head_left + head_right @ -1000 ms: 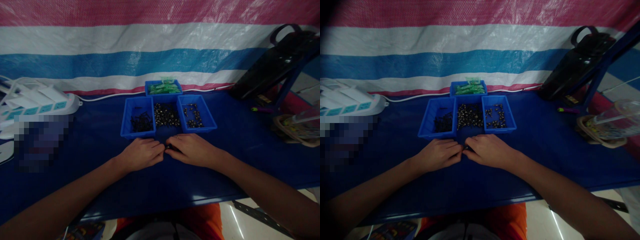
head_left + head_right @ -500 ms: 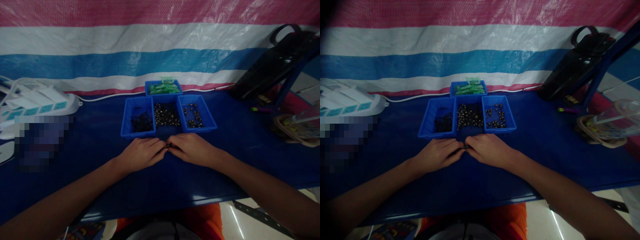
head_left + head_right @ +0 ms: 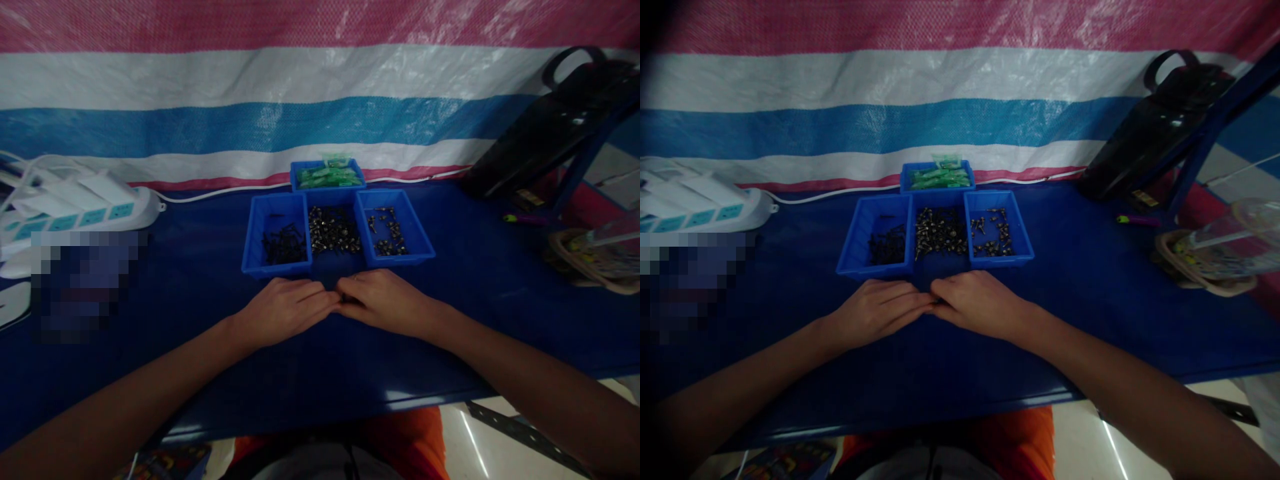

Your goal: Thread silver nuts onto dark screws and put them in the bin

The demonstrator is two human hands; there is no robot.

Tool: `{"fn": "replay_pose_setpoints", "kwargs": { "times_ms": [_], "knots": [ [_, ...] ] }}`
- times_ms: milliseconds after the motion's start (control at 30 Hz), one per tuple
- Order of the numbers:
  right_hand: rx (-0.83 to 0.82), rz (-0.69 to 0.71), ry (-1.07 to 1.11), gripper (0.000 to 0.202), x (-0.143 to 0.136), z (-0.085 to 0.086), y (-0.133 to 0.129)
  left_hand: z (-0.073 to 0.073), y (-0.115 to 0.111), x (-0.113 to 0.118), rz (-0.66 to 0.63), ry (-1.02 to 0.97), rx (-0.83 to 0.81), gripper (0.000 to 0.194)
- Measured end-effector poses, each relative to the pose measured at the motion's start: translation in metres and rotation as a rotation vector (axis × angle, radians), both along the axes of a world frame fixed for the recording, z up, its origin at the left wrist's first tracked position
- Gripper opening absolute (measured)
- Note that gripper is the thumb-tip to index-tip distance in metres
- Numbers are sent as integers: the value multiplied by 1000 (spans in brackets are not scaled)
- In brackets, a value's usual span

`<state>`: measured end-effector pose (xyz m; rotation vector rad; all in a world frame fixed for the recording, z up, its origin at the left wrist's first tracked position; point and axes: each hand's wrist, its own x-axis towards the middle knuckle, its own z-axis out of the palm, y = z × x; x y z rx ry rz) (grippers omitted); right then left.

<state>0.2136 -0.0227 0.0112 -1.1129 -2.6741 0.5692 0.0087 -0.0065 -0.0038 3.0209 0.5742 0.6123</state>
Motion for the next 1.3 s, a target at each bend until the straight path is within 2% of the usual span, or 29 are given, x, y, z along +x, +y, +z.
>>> {"fn": "replay_pose_setpoints", "kwargs": {
  "times_ms": [267,467,767,933,1100,1300],
  "knots": [
    [-109,-90,154,18,5,7,4,-3,3,-2,113,-44,-8,15],
    [-113,-82,216,17,2,10,2,-4,2,-1,126,-14,-26,17],
    [-20,-86,177,16,2,10,-1,-3,3,0,150,25,-58,19],
    [-52,-107,93,16,5,11,2,-3,2,1,179,-5,-117,19],
    [-104,-60,33,11,3,9,2,-5,0,2,121,12,-105,19],
    [-128,33,59,10,1,5,1,-4,-1,1,55,14,-71,20]
  ]
}}
